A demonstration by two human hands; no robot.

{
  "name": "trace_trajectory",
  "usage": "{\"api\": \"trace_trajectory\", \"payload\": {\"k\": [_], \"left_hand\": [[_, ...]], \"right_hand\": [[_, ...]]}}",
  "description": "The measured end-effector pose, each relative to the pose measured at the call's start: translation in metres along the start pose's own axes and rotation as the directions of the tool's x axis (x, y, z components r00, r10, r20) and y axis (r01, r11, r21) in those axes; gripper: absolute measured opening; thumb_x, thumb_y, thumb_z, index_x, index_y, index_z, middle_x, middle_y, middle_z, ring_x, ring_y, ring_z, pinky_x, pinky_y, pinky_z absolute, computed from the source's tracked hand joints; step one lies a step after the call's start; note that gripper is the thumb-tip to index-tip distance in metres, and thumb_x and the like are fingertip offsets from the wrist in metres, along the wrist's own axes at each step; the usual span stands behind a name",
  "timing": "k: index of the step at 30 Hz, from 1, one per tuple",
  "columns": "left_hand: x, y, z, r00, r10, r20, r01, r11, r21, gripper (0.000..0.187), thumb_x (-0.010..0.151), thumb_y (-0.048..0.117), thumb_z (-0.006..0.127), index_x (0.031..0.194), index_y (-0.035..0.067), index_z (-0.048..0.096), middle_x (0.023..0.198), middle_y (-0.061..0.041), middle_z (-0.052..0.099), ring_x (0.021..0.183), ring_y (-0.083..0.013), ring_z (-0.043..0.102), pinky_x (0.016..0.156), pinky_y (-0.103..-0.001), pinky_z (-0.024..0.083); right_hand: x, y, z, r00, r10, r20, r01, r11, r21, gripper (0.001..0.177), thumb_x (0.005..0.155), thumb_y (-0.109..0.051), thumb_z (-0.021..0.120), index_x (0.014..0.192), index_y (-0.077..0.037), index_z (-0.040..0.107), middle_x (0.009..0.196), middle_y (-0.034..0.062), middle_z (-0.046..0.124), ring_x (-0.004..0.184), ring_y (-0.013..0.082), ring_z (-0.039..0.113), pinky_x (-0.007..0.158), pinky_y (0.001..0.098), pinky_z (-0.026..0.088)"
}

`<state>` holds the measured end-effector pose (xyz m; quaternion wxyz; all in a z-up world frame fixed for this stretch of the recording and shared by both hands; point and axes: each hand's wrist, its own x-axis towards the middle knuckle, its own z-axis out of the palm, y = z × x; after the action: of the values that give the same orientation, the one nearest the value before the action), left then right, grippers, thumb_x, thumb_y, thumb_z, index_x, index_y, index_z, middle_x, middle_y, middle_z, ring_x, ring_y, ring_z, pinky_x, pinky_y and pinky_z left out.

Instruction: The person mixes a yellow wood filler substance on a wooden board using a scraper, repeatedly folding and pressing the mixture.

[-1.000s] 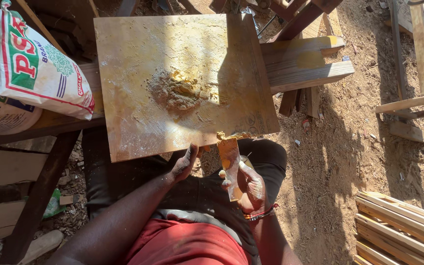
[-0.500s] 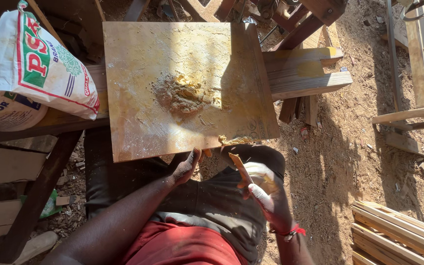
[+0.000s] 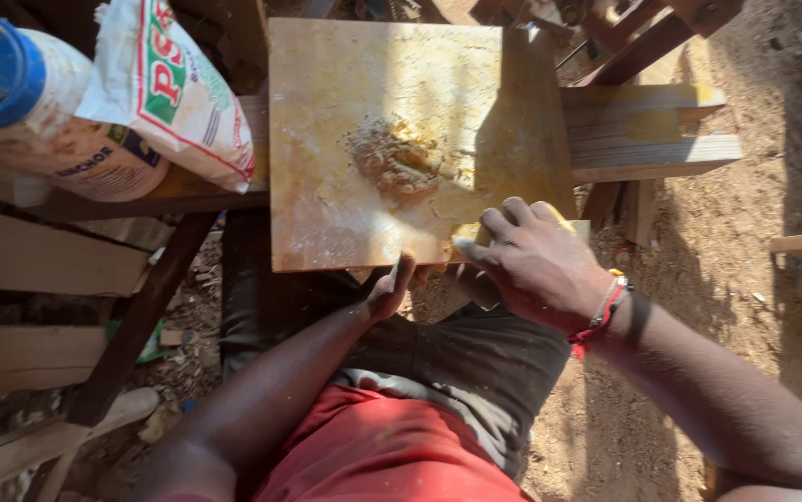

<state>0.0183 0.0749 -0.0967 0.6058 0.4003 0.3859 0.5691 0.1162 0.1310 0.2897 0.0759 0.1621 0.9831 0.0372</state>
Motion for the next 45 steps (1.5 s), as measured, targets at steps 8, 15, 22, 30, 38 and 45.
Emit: {"api": "trace_trajectory", "payload": {"k": [8, 15, 22, 30, 38, 45], "left_hand": [[-0.012, 0.042, 0.001, 0.987, 0.152, 0.046, -0.156, 0.983, 0.102, 0.081, 0.108, 0.067, 0.016, 0.114, 0.005, 0.069, 0.089, 0.000, 0.054, 0.086, -0.0146, 0.054, 0.084, -0.032, 0.047], [-0.007, 0.015, 0.007, 0.982, 0.178, 0.062, -0.160, 0.962, -0.221, 0.071, 0.110, 0.065, 0.025, 0.120, 0.003, 0.058, 0.101, -0.005, 0.056, 0.092, -0.0182, 0.047, 0.087, -0.034, 0.040], [-0.004, 0.020, 0.004, 0.986, 0.140, 0.095, -0.133, 0.988, -0.074, 0.076, 0.107, 0.066, 0.018, 0.118, 0.003, 0.060, 0.098, -0.004, 0.056, 0.090, -0.0171, 0.046, 0.088, -0.033, 0.039], [0.001, 0.014, 0.007, 0.993, 0.087, 0.075, -0.085, 0.996, -0.038, 0.071, 0.107, 0.063, 0.020, 0.114, 0.005, 0.060, 0.096, -0.003, 0.054, 0.090, -0.0167, 0.049, 0.087, -0.033, 0.042], [-0.006, 0.039, 0.006, 0.987, 0.158, 0.041, -0.162, 0.978, 0.134, 0.076, 0.109, 0.065, 0.017, 0.109, 0.004, 0.062, 0.088, -0.002, 0.053, 0.085, -0.0157, 0.050, 0.084, -0.032, 0.044], [-0.003, 0.046, 0.005, 0.983, 0.149, 0.105, -0.152, 0.988, 0.015, 0.076, 0.109, 0.063, 0.018, 0.110, 0.003, 0.064, 0.088, -0.002, 0.047, 0.084, -0.0172, 0.046, 0.087, -0.033, 0.042]], "right_hand": [[-0.013, 0.001, -0.013, 0.971, 0.175, 0.165, -0.149, 0.976, -0.157, 0.025, 0.086, -0.029, 0.059, 0.106, -0.025, 0.073, 0.093, 0.0029, 0.060, 0.094, 0.0239, 0.057, 0.078, 0.0400, 0.046], [-0.039, 0.019, -0.009, 0.944, 0.266, 0.196, -0.207, 0.939, -0.275, 0.019, 0.085, -0.026, 0.060, 0.099, -0.026, 0.072, 0.097, 0.0015, 0.058, 0.095, 0.0223, 0.056, 0.079, 0.0398, 0.047], [-0.071, 0.055, -0.008, 0.852, 0.382, 0.357, -0.317, 0.920, -0.229, 0.032, 0.081, -0.024, 0.062, 0.113, -0.027, 0.070, 0.108, -0.0033, 0.065, 0.108, 0.0204, 0.061, 0.092, 0.0376, 0.053], [-0.028, 0.061, 0.001, 0.966, 0.213, -0.148, -0.094, 0.819, 0.566, 0.059, 0.086, -0.014, 0.075, 0.143, -0.013, 0.058, 0.127, 0.0127, 0.063, 0.112, 0.0293, 0.064, 0.095, 0.0388, 0.054], [0.004, 0.026, 0.050, 0.935, 0.316, -0.162, -0.265, 0.924, 0.275, 0.024, 0.089, -0.018, 0.069, 0.113, -0.016, 0.073, 0.120, 0.0095, 0.062, 0.093, 0.0287, 0.059, 0.079, 0.0387, 0.056], [0.001, 0.059, 0.024, 0.998, 0.061, 0.016, -0.062, 0.998, 0.014, 0.039, 0.071, -0.018, 0.069, 0.109, -0.019, 0.075, 0.119, 0.0079, 0.069, 0.118, 0.0260, 0.062, 0.086, 0.0384, 0.054]]}}
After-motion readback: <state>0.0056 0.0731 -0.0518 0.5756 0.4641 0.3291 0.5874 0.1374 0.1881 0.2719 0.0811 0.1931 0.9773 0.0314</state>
